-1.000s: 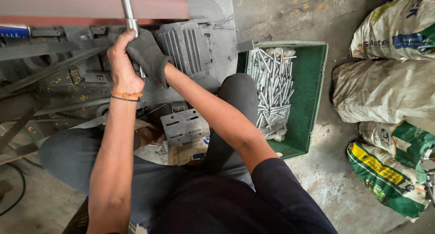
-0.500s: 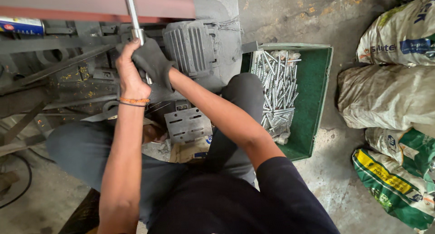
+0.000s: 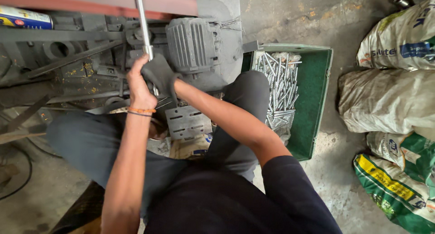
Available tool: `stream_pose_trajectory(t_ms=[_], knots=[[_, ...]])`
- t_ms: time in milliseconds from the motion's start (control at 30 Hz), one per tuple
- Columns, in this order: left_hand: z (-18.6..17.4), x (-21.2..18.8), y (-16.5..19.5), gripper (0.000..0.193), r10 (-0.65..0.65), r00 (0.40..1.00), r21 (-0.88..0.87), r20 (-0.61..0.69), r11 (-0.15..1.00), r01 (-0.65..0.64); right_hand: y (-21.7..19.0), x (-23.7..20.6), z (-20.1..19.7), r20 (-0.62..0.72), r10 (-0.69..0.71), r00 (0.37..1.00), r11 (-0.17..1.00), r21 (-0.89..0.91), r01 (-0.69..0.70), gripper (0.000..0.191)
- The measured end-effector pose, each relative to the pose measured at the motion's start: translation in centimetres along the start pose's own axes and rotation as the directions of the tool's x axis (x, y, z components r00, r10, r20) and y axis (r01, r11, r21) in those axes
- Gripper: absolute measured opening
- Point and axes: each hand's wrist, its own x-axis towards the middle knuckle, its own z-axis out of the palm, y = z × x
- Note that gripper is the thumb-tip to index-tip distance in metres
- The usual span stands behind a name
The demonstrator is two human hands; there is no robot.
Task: The person sits on the floor holding perforated metal tubes and presses them against a spinning bench grinder, rotating and repositioning each tube to grind and smooth its surface, then sets finished tubes aside and picks up more from a cardboard box.
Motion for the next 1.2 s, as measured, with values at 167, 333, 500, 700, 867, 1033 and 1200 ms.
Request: stream_pose_trajectory(t_ms=[167, 333, 500, 700, 867, 1033, 1200], knots=[[-1.1, -2.1, -1.1, 0.023, -0.021, 1.000, -0.014, -0.002, 1.000, 0.021, -0.7, -2.4, 1.4, -0.010, 0.338, 0.941, 0.902, 0.290, -0.320, 0.022], [-1.7, -3.4, -1.9, 0.024, -0.049, 0.998, -0.040, 0.034, 0.998, 0.050, -0.7, -3.7, 0.8, 0.161, -0.320, 0.934, 0.753, -0.555, 0.354, 0.014], [-1.9, -4.1, -2.5, 0.024, -0.047, 0.999, -0.049, 0.024, 0.998, 0.048, -1.7, -4.4, 1.0, 0.053, 0.375, 0.925, 0.923, 0.076, -0.378, 0.018], [-1.5, -4.3, -2.5, 0.026, -0.058, 0.998, -0.056, 0.020, 0.997, 0.059, -2.5, -4.8, 0.0, 0.233, 0.064, 0.970, 0.866, -0.497, 0.062, 0.011], [-1.4, -4.4, -2.1, 0.027, -0.047, 0.998, -0.110, 0.046, 0.993, 0.052, -2.1, -4.2, -0.2, 0.141, -0.331, 0.933, 0.802, -0.479, 0.357, 0.012], [-1.1, -3.9, -1.8, 0.027, -0.018, 1.000, -0.061, 0.009, 0.998, 0.019, -2.0, -3.5, -0.1, 0.100, -0.231, 0.968, 0.915, -0.316, 0.251, 0.013], [-0.2, -5.0, -1.5, 0.027, 0.016, 0.994, -0.159, 0.105, 0.987, 0.001, -2.3, -5.0, -0.8, 0.012, -0.116, 0.993, 0.993, 0.036, 0.116, 0.012]])
